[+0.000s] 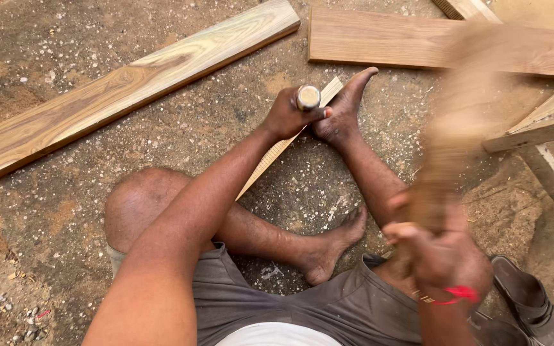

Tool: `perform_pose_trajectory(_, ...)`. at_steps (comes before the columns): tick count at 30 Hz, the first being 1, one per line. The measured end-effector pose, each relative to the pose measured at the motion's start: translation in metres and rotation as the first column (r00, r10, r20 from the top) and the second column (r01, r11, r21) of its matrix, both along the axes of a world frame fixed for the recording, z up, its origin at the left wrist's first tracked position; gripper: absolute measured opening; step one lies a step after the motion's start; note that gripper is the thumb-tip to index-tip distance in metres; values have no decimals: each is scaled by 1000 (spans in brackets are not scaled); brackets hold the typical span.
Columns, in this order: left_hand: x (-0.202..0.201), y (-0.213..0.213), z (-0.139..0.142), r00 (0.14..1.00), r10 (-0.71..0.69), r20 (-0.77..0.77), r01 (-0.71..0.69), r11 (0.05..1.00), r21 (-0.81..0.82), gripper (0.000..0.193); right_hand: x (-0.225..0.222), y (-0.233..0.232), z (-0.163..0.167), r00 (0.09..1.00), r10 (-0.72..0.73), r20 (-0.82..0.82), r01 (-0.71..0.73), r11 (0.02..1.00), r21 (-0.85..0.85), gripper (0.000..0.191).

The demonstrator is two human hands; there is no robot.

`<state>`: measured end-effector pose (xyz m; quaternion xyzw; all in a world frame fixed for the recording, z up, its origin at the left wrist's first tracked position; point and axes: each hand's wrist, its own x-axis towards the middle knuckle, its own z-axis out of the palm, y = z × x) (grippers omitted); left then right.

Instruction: The person carves a wooden piece by holding a chisel-like tool against it and striking the end of the tool with a large wooden mallet.

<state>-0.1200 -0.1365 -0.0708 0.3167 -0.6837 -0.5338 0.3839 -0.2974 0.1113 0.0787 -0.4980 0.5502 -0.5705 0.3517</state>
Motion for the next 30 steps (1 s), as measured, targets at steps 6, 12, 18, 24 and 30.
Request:
perform_pose_trajectory(6,0,1,0,999,-54,-5,54,998,-45,41,45,-235,-104,736,-74,673,-117,965,234,129)
perform_pose_trajectory(12,2,4,3,998,-57,-14,56,996,-65,41,21,-179,-88,928,195,-317,-166,979,114,122)
perform_pose_trajectory(18,8,5,9,954,137,-267,-167,982,-92,34,-49,-61,-27,347,129,-929,246,943,223,61)
perform_pose_trajectory(24,-10,3,9,962,-164,-219,146,985,-96,13,-61,-43,1,779,-196,-596,168,980,-104,82)
perform_pose_trajectory(30,-9,-14,9,1000,-10,4,10,995,99,32,49,-221,-70,943,-25,-333,-29,987,-158,123)
